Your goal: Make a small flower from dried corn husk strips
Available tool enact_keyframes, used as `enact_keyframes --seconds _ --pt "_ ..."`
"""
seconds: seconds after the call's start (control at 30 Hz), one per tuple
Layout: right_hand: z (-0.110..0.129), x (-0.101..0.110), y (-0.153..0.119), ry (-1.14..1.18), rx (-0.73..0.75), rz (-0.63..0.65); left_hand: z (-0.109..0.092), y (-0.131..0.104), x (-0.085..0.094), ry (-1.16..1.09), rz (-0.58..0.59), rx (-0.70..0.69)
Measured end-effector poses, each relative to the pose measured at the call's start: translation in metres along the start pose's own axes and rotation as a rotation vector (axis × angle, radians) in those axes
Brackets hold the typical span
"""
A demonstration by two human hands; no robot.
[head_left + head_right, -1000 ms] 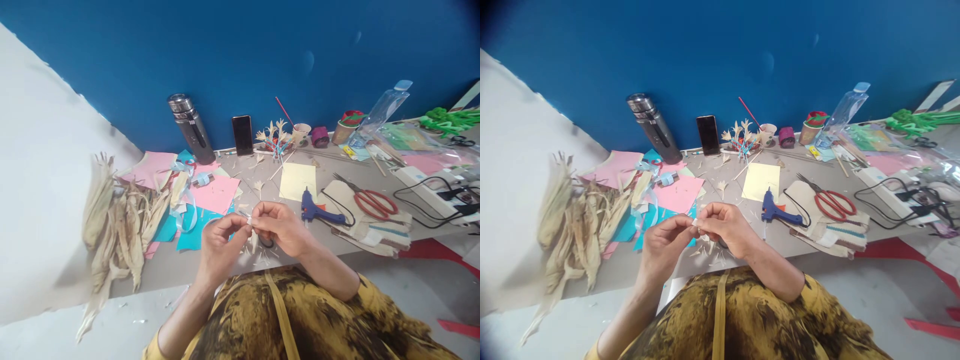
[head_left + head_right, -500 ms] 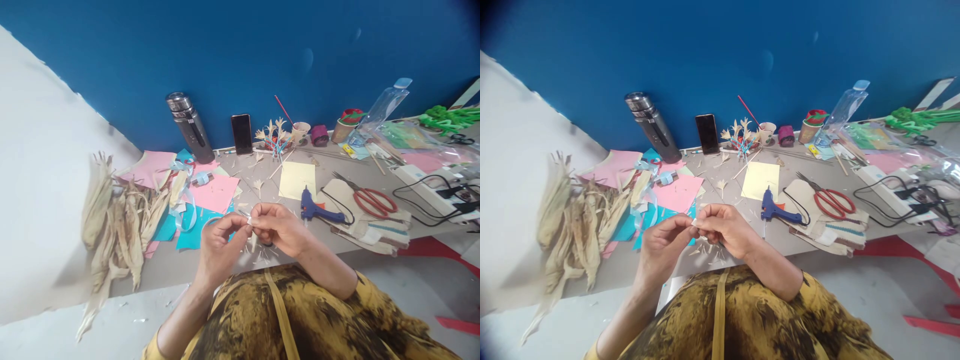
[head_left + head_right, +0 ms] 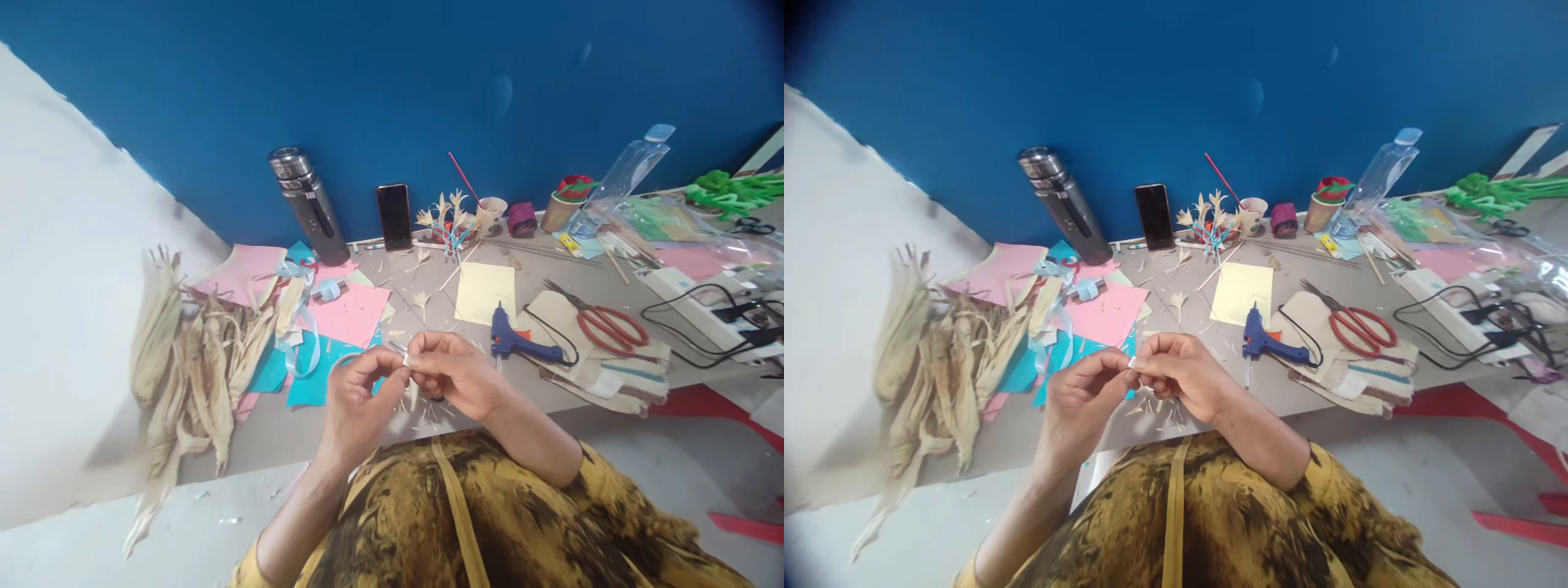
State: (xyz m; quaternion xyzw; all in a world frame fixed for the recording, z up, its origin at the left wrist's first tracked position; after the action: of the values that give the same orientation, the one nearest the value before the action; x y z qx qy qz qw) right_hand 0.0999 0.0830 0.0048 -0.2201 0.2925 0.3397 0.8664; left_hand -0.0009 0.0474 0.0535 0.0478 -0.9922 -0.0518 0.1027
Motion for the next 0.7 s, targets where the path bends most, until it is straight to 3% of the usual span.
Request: enact_keyframes --seconds 0.2,0.43,0.7 --pt "-0.003 -0.001 0.001 0.002 -0.002 0.008 0.000 0.000 0.001 -0.021 -0.004 0.008" --pt "-0.007 -0.004 0.000 0.037 -0.035 0.053 0.020 0.002 -0.001 -0.220 0.031 0.131" --pt "-0.011 -0.004 0.002 0.056 -0.031 0.078 0.025 0.002 -0.004 -0.355 0.052 0.174"
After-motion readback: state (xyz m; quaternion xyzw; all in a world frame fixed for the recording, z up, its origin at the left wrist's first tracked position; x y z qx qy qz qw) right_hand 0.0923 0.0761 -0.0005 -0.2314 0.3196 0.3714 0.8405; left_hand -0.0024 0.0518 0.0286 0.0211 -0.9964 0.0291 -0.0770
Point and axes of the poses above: each hand's wrist, its own y-axis towards the middle knuckle, its own x-axis out of the back of the hand, z = x × y, the point moved 9 cm from there along y, towards the middle knuckle, and after that the axes turned 4 degrees about z, right-handed, at the moved point
